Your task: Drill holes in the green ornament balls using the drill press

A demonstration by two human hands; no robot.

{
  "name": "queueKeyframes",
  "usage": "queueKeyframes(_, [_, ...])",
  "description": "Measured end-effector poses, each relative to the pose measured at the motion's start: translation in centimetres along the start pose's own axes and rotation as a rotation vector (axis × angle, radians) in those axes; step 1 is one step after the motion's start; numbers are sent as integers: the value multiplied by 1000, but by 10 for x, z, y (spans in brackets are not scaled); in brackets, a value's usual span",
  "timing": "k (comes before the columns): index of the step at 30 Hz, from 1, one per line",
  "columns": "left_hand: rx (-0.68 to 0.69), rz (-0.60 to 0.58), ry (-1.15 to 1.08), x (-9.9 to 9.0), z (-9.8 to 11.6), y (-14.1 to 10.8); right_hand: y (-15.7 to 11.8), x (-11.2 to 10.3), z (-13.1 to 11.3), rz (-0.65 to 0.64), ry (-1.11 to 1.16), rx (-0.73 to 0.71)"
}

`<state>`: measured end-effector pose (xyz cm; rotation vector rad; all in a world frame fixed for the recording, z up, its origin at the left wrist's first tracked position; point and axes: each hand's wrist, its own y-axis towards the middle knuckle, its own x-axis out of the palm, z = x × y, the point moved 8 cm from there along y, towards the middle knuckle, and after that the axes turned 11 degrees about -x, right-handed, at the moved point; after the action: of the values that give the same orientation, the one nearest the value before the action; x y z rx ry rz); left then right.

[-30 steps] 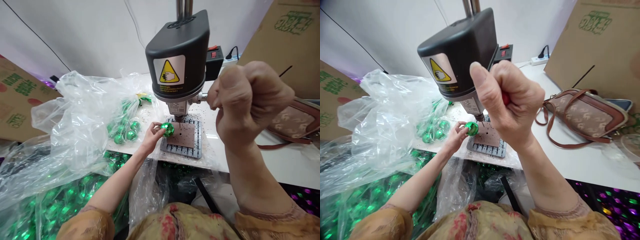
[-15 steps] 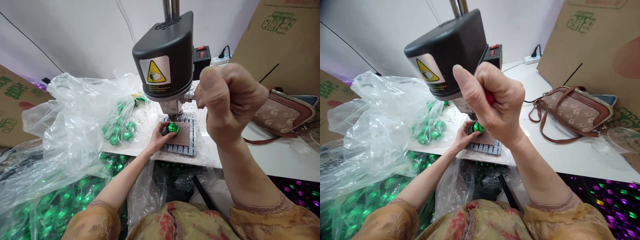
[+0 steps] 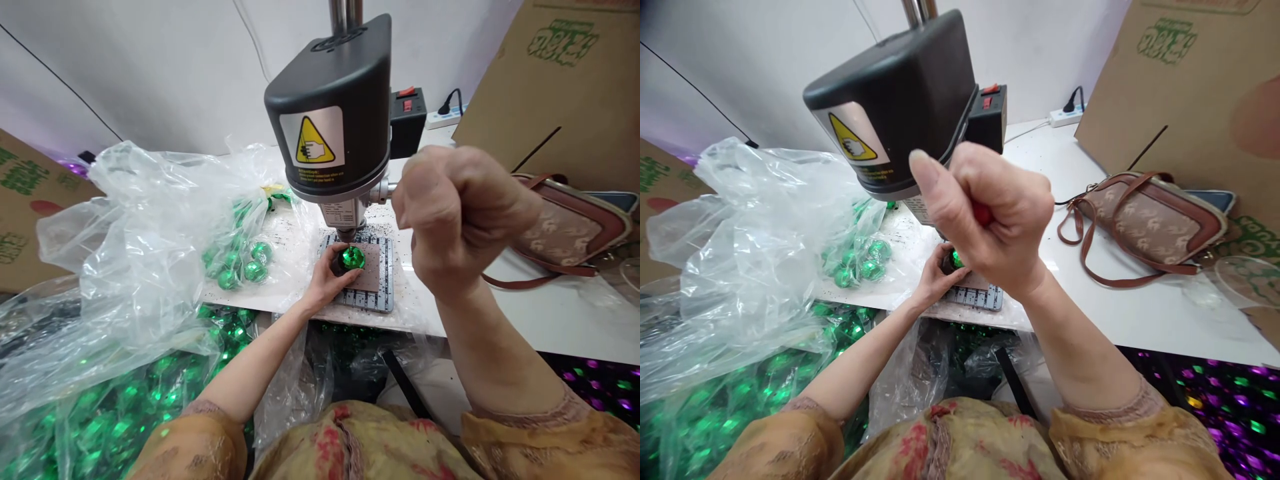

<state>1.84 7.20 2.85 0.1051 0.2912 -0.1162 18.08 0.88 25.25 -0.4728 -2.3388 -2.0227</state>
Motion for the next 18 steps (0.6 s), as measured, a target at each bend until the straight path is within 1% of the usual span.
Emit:
queueKeyframes(2, [2, 11, 13, -1, 1, -1, -4, 0, -7, 0, 8, -110])
queueKeyframes(4, [5, 22, 20, -2, 3, -1, -9, -1, -10, 5, 27, -175])
queueKeyframes(7, [15, 20, 18, -1, 7, -2, -15, -3, -9, 4, 34, -190])
queueKeyframes(14, [20, 7, 3, -1, 9, -3, -22, -4, -8, -46, 24, -226])
queueKeyframes(18, [-8, -5, -4, 0, 9, -3, -25, -4, -9, -72, 41, -249])
